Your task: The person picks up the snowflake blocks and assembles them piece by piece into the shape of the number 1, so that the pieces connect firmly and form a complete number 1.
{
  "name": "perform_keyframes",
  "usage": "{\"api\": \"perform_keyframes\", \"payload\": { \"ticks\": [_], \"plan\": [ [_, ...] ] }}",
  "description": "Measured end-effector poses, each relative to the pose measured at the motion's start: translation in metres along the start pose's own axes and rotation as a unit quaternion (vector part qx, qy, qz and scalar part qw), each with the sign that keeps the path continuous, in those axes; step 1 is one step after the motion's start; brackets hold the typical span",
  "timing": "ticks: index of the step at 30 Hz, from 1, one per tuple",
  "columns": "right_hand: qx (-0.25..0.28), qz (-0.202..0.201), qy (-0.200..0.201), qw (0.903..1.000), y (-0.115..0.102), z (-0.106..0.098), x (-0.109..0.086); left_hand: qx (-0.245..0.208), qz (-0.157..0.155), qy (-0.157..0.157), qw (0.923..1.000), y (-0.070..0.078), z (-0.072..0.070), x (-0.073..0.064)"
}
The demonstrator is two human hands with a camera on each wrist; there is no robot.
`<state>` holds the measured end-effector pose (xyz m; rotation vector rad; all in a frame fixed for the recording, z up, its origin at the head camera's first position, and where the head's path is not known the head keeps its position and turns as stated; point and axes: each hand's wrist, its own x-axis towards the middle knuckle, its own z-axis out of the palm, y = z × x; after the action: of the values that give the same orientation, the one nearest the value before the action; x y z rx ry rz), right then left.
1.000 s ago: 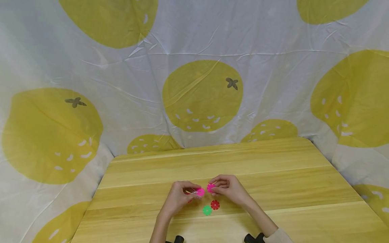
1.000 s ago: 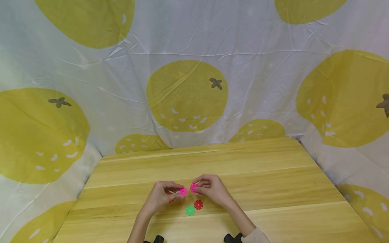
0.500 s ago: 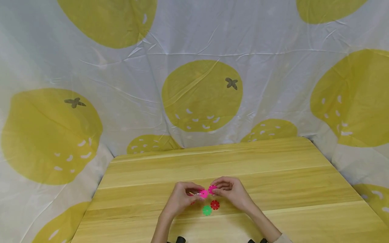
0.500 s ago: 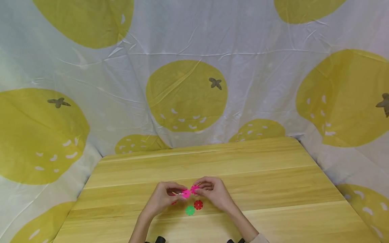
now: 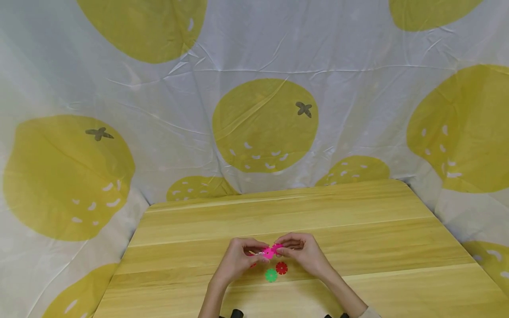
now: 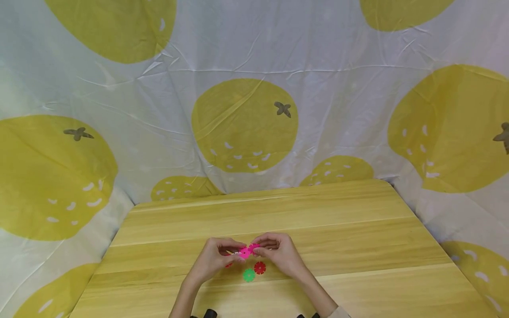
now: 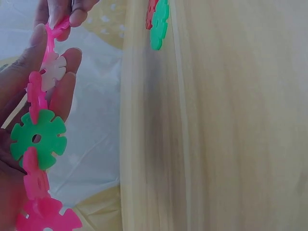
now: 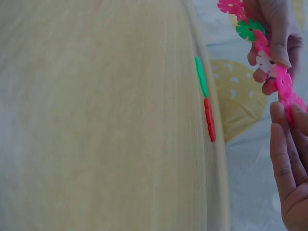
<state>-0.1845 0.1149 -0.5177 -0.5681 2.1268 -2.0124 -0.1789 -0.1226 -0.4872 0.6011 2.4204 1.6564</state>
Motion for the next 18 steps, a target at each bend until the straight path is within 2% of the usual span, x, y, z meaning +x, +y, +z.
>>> {"api": "perform_keyframes", "payload": {
  "ticks": [12, 18],
  "plan": [
    [0.043, -0.002, -0.024, 0.9988, 0.0017, -0.0011, -0.0011, 0.015, 0.013, -0.008, 0.9998, -0.0023, -0.0014, 0.0008],
    [0.063, 0.007, -0.025, 0.9976, 0.0009, -0.0002, -0.0016, 0.009, 0.015, -0.014, 0.9998, -0.0011, -0.0023, 0.0005]
  ]
}}
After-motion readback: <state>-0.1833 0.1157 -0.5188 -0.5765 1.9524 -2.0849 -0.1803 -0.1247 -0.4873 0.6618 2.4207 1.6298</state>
